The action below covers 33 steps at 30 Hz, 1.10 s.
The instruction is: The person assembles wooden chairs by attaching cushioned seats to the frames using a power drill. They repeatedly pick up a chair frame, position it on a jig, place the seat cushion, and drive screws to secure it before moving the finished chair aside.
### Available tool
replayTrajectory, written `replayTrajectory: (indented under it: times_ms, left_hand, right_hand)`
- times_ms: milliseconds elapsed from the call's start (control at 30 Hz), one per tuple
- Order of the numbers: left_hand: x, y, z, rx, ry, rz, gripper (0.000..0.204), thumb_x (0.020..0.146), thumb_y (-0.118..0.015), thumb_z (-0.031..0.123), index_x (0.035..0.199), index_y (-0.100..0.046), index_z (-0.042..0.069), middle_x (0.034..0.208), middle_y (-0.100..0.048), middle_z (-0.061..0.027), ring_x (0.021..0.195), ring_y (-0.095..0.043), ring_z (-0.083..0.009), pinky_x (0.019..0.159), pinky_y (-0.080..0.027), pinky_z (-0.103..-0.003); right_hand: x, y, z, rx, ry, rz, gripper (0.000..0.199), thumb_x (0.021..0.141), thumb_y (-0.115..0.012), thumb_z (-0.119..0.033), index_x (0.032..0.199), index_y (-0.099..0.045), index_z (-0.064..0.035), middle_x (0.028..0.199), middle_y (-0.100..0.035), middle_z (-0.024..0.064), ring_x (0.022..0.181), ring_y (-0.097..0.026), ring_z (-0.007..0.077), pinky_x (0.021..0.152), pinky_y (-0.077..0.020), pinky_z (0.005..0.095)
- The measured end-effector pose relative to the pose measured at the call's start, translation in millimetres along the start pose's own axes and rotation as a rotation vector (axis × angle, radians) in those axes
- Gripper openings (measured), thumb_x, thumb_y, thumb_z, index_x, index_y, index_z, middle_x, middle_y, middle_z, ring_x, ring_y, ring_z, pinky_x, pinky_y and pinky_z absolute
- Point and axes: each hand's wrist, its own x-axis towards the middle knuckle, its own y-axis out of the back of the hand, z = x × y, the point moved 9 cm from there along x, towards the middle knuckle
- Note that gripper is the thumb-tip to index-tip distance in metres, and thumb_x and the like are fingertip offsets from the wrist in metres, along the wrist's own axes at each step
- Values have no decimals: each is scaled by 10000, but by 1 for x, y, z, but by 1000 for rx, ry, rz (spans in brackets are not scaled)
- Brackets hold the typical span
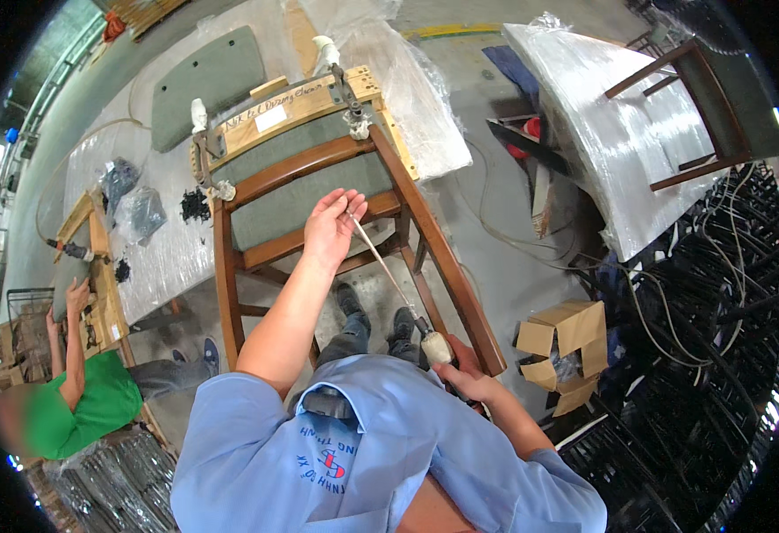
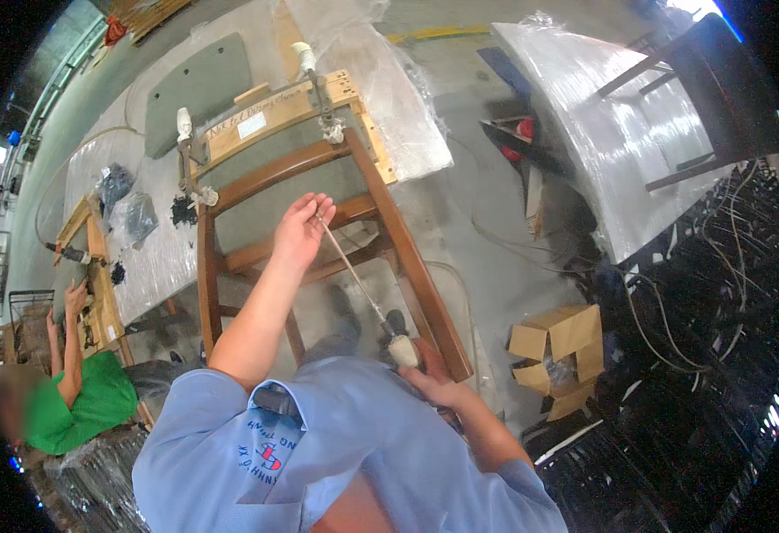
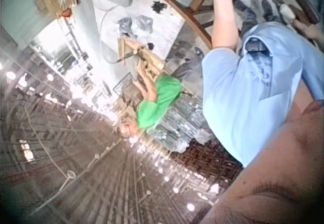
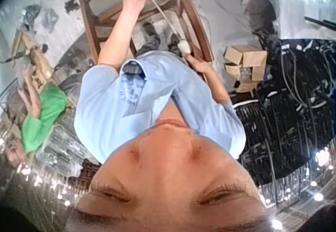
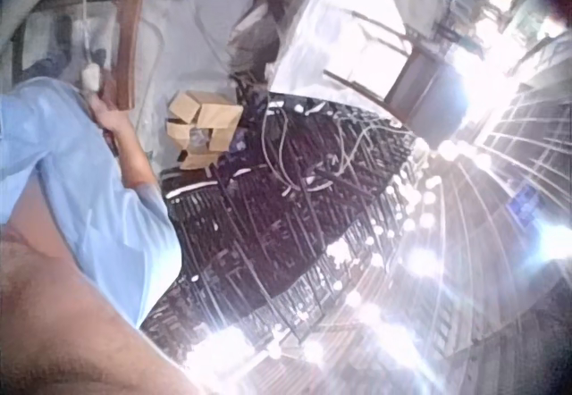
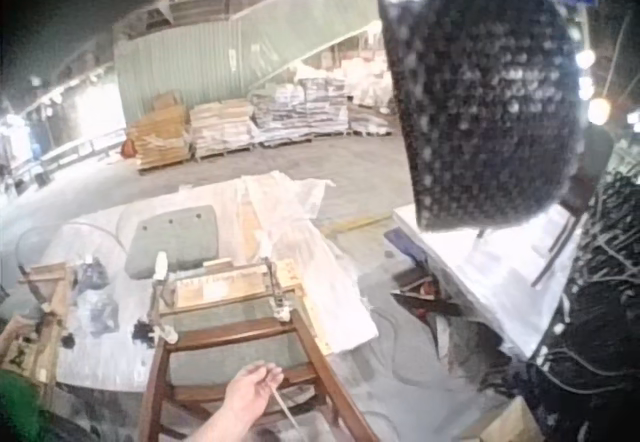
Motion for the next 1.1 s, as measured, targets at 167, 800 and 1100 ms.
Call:
replayTrajectory:
  times_ms: [167, 800, 1100]
  left_hand:
    - [8, -11, -11, 5, 34, -59, 269, 989, -571, -10, 1247, -503, -52, 1230, -620, -241, 1161, -630, -363, 1052, -532, -493]
    - [10, -38, -33, 231, -167, -46, 172, 1024, -559, 38, 1185, -523, -9, 1156, -636, -179, 1070, -666, -285, 999, -577, -427]
    - [15, -45, -43, 240, -101, -87, 207, 983, -619, 42, 1152, -553, -58, 1076, -665, -199, 985, -686, -335, 920, -591, -472]
  right_hand:
    - [4, -1, 6, -75, 26, 72, 653, 924, -644, -325, 1444, -413, -7, 981, -620, 102, 820, -597, 174, 726, -482, 339]
    - [2, 13, 32, 571, 177, -130, 462, 1003, -605, -470, 772, -607, -70, 648, -575, 16, 482, -567, 120, 463, -453, 287]
    - [74, -23, 132, 322, 136, -392, 293, 1023, -531, -366, 975, -560, -78, 738, -554, 24, 545, -525, 129, 544, -475, 288]
